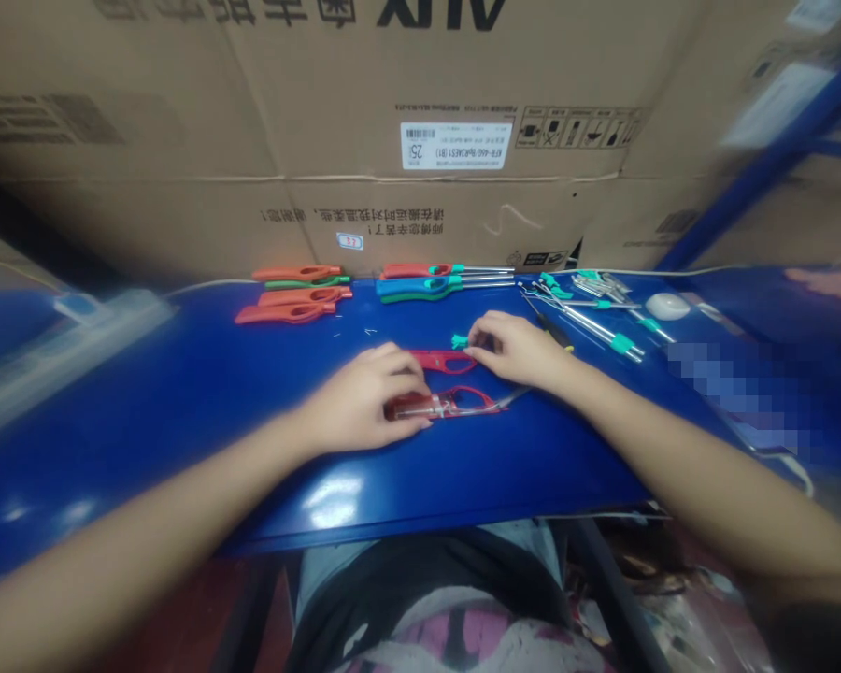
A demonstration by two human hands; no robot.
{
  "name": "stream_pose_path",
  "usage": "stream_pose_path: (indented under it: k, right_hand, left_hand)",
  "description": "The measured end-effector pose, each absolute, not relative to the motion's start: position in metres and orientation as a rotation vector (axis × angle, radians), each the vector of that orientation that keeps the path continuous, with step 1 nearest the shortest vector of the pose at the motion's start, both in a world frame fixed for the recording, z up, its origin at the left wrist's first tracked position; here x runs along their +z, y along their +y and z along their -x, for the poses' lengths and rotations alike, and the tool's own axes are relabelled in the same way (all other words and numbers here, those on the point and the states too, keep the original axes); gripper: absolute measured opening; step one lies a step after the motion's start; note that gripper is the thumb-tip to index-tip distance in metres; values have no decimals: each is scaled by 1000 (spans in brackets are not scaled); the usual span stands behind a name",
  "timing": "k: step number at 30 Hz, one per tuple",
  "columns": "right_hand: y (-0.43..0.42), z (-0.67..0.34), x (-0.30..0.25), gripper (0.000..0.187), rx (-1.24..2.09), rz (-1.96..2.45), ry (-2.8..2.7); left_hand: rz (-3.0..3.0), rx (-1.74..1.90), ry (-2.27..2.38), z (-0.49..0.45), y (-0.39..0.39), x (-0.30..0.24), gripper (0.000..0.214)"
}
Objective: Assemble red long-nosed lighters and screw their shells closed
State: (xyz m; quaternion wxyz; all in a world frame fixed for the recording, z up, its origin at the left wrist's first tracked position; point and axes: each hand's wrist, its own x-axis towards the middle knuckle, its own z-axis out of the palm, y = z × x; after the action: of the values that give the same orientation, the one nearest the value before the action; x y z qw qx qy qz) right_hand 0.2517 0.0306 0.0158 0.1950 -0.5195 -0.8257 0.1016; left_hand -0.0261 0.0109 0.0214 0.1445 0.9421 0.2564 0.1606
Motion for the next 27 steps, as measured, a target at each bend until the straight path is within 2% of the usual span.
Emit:
stream_pose_path:
  k: [4, 10, 13, 16, 21, 27]
  right_hand:
    - [32, -254, 15, 19, 194, 1389, -2275]
    - [20, -259, 43, 14, 550, 931, -2514]
    - [9, -263, 60, 13, 783, 956, -2713]
    - [4, -268, 69, 12, 867, 1093, -2836]
    - [7, -272, 70, 8, 909, 1307, -2820]
    - [5, -265, 73, 6, 889, 1325, -2820]
  left_hand:
    - [-2727, 464, 726, 26, 10, 22, 26]
    - [-2737, 480, 717, 24, 9, 24, 25]
    - [-2736, 471, 682, 24, 8, 23, 19]
    - [-2706, 441, 673, 25, 9, 21, 18]
    - [-2696, 442, 702, 26, 8, 18, 17]
    - [-2744, 486, 729, 26, 9, 22, 17]
